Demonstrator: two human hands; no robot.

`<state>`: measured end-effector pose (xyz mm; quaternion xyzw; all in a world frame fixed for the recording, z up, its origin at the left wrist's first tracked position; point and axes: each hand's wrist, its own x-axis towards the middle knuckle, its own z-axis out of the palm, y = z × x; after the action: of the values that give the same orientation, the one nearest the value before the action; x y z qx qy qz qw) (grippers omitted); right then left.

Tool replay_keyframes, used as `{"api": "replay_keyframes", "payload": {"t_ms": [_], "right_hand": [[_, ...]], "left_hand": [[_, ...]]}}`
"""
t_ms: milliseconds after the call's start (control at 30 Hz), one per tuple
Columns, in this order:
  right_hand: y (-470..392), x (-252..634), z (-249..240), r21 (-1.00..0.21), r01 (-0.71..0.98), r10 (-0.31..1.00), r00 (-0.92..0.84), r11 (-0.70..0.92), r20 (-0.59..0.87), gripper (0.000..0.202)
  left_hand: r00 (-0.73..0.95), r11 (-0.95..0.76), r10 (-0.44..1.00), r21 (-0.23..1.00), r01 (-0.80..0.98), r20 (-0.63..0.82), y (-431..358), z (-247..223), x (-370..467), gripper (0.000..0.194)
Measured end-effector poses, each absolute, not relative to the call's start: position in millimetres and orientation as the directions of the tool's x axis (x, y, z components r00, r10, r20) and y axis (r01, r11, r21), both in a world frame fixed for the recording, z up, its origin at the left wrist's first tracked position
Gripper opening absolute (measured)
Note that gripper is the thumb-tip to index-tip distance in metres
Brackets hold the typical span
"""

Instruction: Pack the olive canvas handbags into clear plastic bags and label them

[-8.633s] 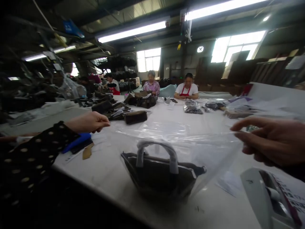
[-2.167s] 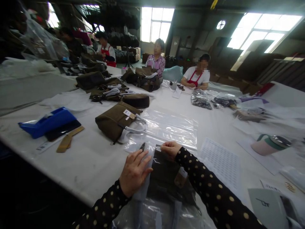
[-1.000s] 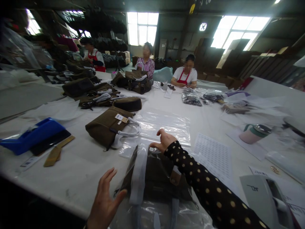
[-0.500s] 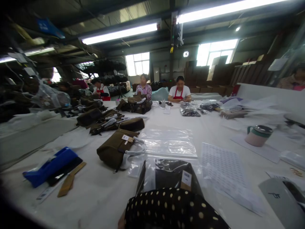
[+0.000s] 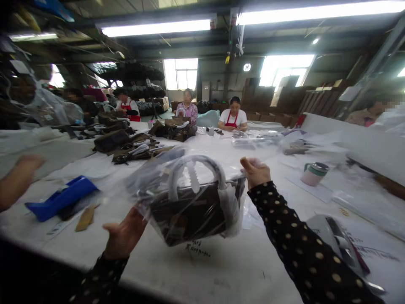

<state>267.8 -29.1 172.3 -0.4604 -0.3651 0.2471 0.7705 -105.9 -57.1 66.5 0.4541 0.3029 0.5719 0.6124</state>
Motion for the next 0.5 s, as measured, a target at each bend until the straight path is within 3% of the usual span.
{"api": "replay_keyframes", "payload": {"t_ms": [100, 200, 367, 500], "right_hand": [[-66, 272, 101, -0.903, -0.177, 0.661, 0.737, 0.392, 0.142, 0.05], [-94, 270, 66, -0.898, -0.2, 0.641, 0.76, 0.392, 0.11, 0.052], [-111, 281, 79, -0.903, -0.219, 0.718, 0.684, 0.369, 0.128, 0.05], [-115, 297, 102, -0.886, -0.255, 0.796, 0.577, 0.386, 0.181, 0.051]], "left_hand": [[0.263, -0.013, 0.955, 0.907, -0.421, 0.136, -30, 71, -87, 0.096], [0.216, 0.034, 0.975, 0.92, -0.391, 0.055, -13, 79, -73, 0.072], [0.081, -0.068, 0.992, 0.953, -0.294, 0.095, 3, 114, -68, 0.035], [0.023, -0.114, 0.992, 0.958, -0.263, 0.125, 11, 133, -75, 0.025]]}}
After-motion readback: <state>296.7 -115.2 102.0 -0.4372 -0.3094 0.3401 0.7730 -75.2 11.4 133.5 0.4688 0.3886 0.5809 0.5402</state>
